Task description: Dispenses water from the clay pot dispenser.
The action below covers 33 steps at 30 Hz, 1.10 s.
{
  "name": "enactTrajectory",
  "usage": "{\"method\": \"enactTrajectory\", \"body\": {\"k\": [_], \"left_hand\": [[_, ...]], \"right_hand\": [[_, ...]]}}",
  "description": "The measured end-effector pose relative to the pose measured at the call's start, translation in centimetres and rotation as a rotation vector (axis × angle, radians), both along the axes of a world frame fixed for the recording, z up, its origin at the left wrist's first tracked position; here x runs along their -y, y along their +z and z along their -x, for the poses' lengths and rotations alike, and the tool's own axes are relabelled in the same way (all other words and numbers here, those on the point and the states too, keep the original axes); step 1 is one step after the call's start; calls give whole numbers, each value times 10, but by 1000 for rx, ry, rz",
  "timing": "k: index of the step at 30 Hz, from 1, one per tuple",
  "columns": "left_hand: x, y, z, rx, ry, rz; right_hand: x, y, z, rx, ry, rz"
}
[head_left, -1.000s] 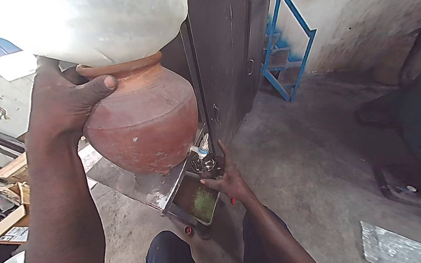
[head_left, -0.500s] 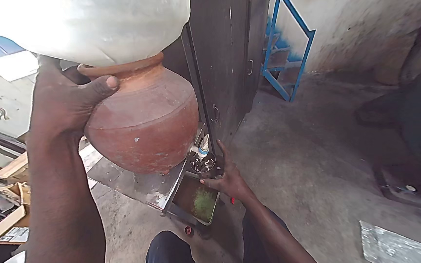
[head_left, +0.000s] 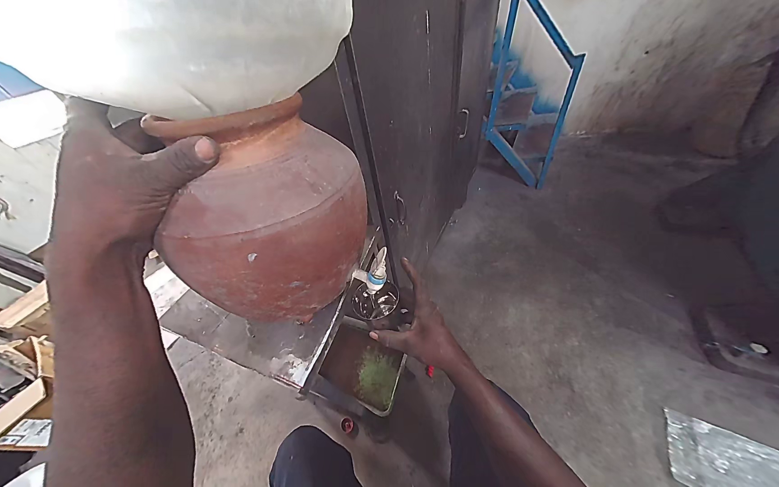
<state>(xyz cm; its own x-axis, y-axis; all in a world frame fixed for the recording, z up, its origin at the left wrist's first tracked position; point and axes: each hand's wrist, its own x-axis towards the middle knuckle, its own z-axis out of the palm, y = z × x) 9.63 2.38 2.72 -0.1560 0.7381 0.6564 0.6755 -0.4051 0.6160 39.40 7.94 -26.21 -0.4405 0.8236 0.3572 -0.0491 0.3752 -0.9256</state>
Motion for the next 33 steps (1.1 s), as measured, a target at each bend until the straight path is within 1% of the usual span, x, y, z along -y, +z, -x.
{"method": "enactTrajectory", "body": {"k": [7, 11, 18, 33], "left_hand": [[1, 0, 0, 14, 1, 12], [1, 0, -1, 24, -49, -5], [0, 0, -2, 10, -13, 0], [-1, 1, -2, 6, -54, -7]], "right_hand": [[0, 0, -1, 2, -9, -11], [1, 0, 0, 2, -10, -8], [1, -2, -2, 4, -12, -24], [0, -2, -2, -9, -5, -21]]}}
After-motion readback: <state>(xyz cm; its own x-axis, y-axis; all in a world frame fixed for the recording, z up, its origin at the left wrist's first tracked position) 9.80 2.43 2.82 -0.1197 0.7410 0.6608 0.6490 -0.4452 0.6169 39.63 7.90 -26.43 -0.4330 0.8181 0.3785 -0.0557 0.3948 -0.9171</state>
